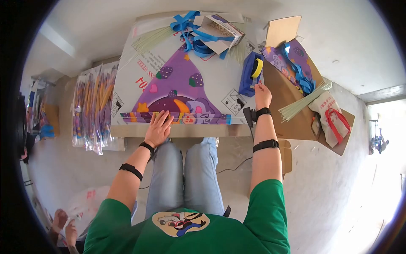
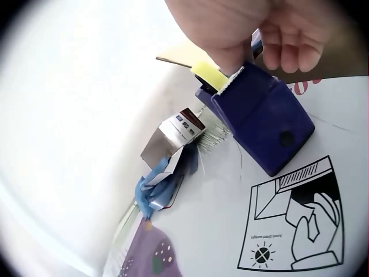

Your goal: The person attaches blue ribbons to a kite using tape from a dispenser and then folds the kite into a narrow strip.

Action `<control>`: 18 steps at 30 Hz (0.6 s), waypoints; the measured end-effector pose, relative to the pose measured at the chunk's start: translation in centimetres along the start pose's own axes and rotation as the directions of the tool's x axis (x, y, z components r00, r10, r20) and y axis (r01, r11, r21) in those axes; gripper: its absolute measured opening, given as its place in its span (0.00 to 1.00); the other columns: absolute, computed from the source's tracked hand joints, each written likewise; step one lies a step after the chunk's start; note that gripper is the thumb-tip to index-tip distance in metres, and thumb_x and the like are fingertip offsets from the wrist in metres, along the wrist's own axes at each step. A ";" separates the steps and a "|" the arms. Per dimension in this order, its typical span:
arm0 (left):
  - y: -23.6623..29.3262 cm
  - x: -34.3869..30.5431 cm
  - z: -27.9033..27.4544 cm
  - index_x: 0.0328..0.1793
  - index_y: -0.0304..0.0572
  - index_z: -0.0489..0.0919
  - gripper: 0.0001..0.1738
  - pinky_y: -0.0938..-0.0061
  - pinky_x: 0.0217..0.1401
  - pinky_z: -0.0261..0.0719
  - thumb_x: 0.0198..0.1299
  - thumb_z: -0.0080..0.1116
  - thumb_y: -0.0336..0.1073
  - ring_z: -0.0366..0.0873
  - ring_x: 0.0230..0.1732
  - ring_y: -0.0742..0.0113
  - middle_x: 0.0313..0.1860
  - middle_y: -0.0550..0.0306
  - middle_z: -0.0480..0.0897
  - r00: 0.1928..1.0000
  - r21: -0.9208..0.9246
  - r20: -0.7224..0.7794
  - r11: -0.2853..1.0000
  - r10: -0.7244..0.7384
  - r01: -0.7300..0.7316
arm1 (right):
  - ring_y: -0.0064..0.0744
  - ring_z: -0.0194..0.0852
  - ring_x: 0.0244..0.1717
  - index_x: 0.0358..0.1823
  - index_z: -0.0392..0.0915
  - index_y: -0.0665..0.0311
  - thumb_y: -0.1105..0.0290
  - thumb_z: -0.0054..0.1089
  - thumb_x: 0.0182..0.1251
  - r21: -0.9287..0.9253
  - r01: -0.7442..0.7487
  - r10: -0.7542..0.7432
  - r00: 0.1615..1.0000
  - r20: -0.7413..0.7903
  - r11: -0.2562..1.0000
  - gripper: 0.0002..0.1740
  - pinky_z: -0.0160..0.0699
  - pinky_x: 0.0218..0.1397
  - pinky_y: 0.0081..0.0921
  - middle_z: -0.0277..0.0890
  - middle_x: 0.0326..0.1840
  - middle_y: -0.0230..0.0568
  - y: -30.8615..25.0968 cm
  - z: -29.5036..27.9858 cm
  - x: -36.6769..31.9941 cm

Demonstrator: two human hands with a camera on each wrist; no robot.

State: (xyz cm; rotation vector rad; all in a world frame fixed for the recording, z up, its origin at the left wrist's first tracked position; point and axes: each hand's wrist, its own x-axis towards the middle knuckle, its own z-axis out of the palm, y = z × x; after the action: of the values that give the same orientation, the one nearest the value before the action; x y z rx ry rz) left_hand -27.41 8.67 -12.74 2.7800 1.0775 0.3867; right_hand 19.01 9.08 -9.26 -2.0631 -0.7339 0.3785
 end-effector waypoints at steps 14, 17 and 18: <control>0.0 -0.1 0.0 0.68 0.49 0.69 0.25 0.46 0.76 0.52 0.63 0.50 0.38 0.57 0.74 0.53 0.71 0.53 0.64 1.000 0.006 0.013 1.000 -0.004 0.004 | 0.24 0.71 0.29 0.34 0.77 0.66 0.73 0.64 0.60 0.696 -0.385 0.352 0.915 0.199 0.606 0.05 0.77 0.35 0.23 0.73 0.29 0.33 0.6 1.3 -1.9; 0.0 -0.2 0.0 0.68 0.50 0.69 0.26 0.46 0.76 0.52 0.63 0.50 0.38 0.57 0.74 0.53 0.72 0.53 0.64 1.000 0.010 0.016 1.000 -0.006 0.005 | 0.30 0.75 0.33 0.34 0.76 0.68 0.75 0.62 0.62 0.742 -0.376 0.362 0.912 0.191 0.556 0.04 0.80 0.42 0.27 0.75 0.31 0.37 2.1 2.1 -2.4; 0.0 -0.2 0.0 0.68 0.51 0.69 0.26 0.47 0.76 0.52 0.63 0.50 0.39 0.57 0.74 0.53 0.72 0.54 0.64 1.000 0.012 0.004 1.000 -0.002 0.002 | 0.30 0.75 0.33 0.34 0.76 0.68 0.75 0.62 0.62 0.741 -0.380 0.364 0.911 0.194 0.554 0.04 0.80 0.42 0.27 0.75 0.31 0.37 2.1 2.2 -2.5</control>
State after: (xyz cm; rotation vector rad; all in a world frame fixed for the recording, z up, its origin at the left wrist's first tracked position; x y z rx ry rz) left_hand -27.56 8.53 -12.81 2.7888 1.0858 0.3750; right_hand 16.72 8.04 -12.25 -1.3486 -0.0555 0.8011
